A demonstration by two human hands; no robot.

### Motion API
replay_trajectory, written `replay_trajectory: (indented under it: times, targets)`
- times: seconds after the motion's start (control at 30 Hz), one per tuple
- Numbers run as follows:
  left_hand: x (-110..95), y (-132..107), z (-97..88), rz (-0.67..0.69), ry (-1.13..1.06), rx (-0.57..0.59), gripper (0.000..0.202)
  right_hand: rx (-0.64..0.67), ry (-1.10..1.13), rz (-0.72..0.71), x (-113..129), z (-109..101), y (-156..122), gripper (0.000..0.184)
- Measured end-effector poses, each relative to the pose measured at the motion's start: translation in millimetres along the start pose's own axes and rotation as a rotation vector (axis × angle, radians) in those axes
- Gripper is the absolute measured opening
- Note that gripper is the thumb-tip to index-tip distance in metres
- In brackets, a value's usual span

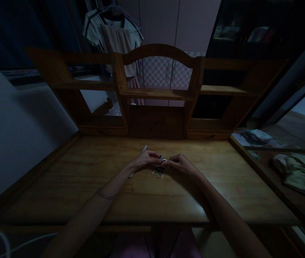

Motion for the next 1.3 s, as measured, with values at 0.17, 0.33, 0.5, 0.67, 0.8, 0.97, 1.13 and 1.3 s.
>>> replay_trajectory:
  times: [0.17, 0.33, 0.5, 0.67, 0.8, 0.97, 1.13, 1.3]
  targets:
    - [1, 7, 8.4, 0.071, -0.075, 0.031, 0.037, -0.233, -0.178, 0.033, -5, -11, -3, 0.055]
    - [5, 12, 8.4, 0.09, -0.144, 0.041, 0.04, -0.365, -0.338, 0.05, 1, -14, -5, 0.054]
    - [3, 11, 3.3, 0.123, -0.152, 0.018, 0.035, -0.4, -0.363, 0.034, 4, -11, -4, 0.051]
    - [7, 12, -4.0, 0.144, -0.116, -0.094, 0.034, -0.411, -0.359, 0.029, 2, -11, -2, 0.05]
    - [9, 15, -9.0, 0.165, -0.076, -0.111, 0.034, -0.427, -0.364, 0.028, 4, -10, -2, 0.052]
    - [11, 17, -14.6, 0.172, -0.053, -0.079, 0.037, -0.442, -0.374, 0.037, 5, -10, -3, 0.051]
    - [12, 17, -17.8, 0.16, -0.085, -0.083, 0.034, -0.452, -0.369, 0.032, 5, -10, -2, 0.051]
    - [6, 14, -12.9, 0.142, -0.154, -0.071, 0.031, -0.448, -0.355, 0.035, 4, -11, -4, 0.05]
Point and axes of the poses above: each hand's wrist, its own y-axis towards the middle knuckle, its own z-axis out of the palm, x = y × z, the point moved 6 cm from there along y, towards the middle knuckle, and after that the axes turned 13 degrees about x, right-handed, at the moved point
